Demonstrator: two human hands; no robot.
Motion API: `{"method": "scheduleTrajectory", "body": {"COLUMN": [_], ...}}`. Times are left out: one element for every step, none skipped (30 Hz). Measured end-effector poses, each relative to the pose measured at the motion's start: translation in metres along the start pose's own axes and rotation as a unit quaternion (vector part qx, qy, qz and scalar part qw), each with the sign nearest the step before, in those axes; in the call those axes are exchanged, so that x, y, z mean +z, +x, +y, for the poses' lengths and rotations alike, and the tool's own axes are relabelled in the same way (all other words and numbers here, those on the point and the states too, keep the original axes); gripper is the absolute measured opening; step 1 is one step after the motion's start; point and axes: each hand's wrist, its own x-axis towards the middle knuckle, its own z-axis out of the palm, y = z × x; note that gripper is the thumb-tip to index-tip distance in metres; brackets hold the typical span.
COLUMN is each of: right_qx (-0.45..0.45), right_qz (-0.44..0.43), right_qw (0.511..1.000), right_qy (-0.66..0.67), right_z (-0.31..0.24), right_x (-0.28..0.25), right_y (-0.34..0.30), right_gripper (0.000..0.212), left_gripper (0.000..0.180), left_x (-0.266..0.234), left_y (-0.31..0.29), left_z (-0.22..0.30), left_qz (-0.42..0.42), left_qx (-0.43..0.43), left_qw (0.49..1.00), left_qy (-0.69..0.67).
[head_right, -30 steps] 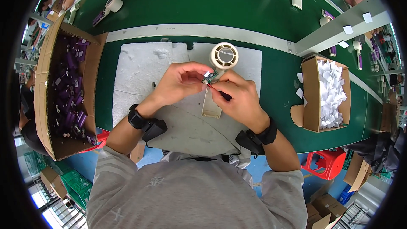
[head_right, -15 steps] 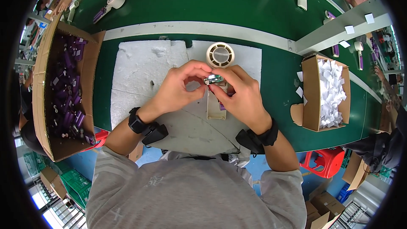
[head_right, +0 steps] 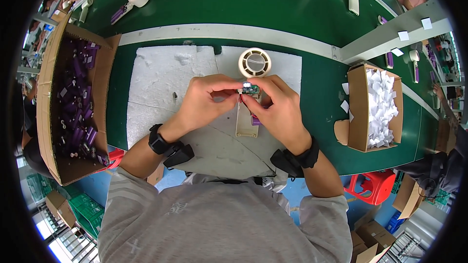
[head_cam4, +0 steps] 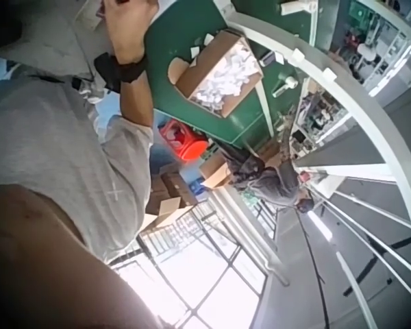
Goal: The person connects a circuit board to a battery pack, wraps tape around the battery pack, and inserts it into a handheld fan housing. After re-adjusting the components, the person sets the fan aside and begins taping another battery pack.
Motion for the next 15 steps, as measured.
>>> {"method": "scheduleTrajectory", "body": {"right_qx": [0.001, -0.002, -0.004, -0.006, -0.005, -0.008, -0.010, -0.013, -0.013, -0.012, -0.012, -0.012, -0.012, -0.013, -0.014], "right_qz": [0.000, 0.004, 0.009, 0.013, 0.013, 0.018, 0.024, 0.029, 0.029, 0.030, 0.031, 0.033, 0.033, 0.033, 0.034], "right_qw": [1.000, 1.000, 1.000, 1.000, 1.000, 1.000, 0.999, 0.999, 0.999, 0.999, 0.999, 0.999, 0.999, 0.999, 0.999], "right_qy": [0.000, -0.007, -0.015, -0.022, -0.022, -0.023, -0.024, -0.026, -0.025, -0.027, -0.028, -0.030, -0.030, -0.031, -0.032], "right_z": [0.0000, -0.0002, -0.0006, -0.0008, -0.0013, -0.0019, -0.0023, -0.0024, -0.0023, -0.0023, -0.0023, -0.0022, -0.0017, -0.0007, 0.0002], "right_x": [0.0002, 0.0005, 0.0009, 0.0013, 0.0017, 0.0023, 0.0028, 0.0030, 0.0029, 0.0031, 0.0032, 0.0034, 0.0038, 0.0045, 0.0050], "right_y": [-0.0001, -0.0001, 0.0000, 0.0000, 0.0002, 0.0004, 0.0007, 0.0008, 0.0009, 0.0007, 0.0005, 0.0004, 0.0002, 0.0001, 0.0004], "right_gripper": [0.032, 0.031, 0.031, 0.031, 0.031, 0.030, 0.030, 0.029, 0.029, 0.029, 0.029, 0.029, 0.029, 0.028, 0.028], "left_gripper": [0.029, 0.029, 0.028, 0.028, 0.028, 0.027, 0.026, 0.026, 0.026, 0.025, 0.024, 0.023, 0.023, 0.022, 0.021], "left_x": [-0.0003, -0.0010, -0.0018, -0.0023, -0.0024, -0.0024, -0.0024, -0.0024, -0.0023, -0.0022, -0.0020, -0.0019, -0.0017, -0.0016, -0.0015], "left_y": [0.0002, 0.0008, 0.0015, 0.0019, 0.0019, 0.0018, 0.0017, 0.0017, 0.0019, 0.0019, 0.0019, 0.0020, 0.0022, 0.0025, 0.0033], "left_z": [0.0003, 0.0011, 0.0019, 0.0019, 0.0013, 0.0003, -0.0007, -0.0013, -0.0016, -0.0018, -0.0020, -0.0022, -0.0025, -0.0030, -0.0036], "left_qz": [0.000, -0.003, -0.005, -0.008, -0.008, -0.004, 0.000, 0.003, 0.004, 0.005, 0.007, 0.009, 0.008, 0.012, 0.017], "left_qx": [-0.001, 0.006, 0.013, 0.020, 0.019, 0.027, 0.034, 0.042, 0.041, 0.050, 0.060, 0.069, 0.068, 0.069, 0.070], "left_qw": [1.000, 1.000, 0.999, 0.997, 0.997, 0.996, 0.995, 0.994, 0.994, 0.993, 0.992, 0.991, 0.991, 0.992, 0.993], "left_qy": [0.000, 0.024, 0.049, 0.074, 0.073, 0.082, 0.091, 0.100, 0.100, 0.104, 0.109, 0.113, 0.113, 0.106, 0.099]}}
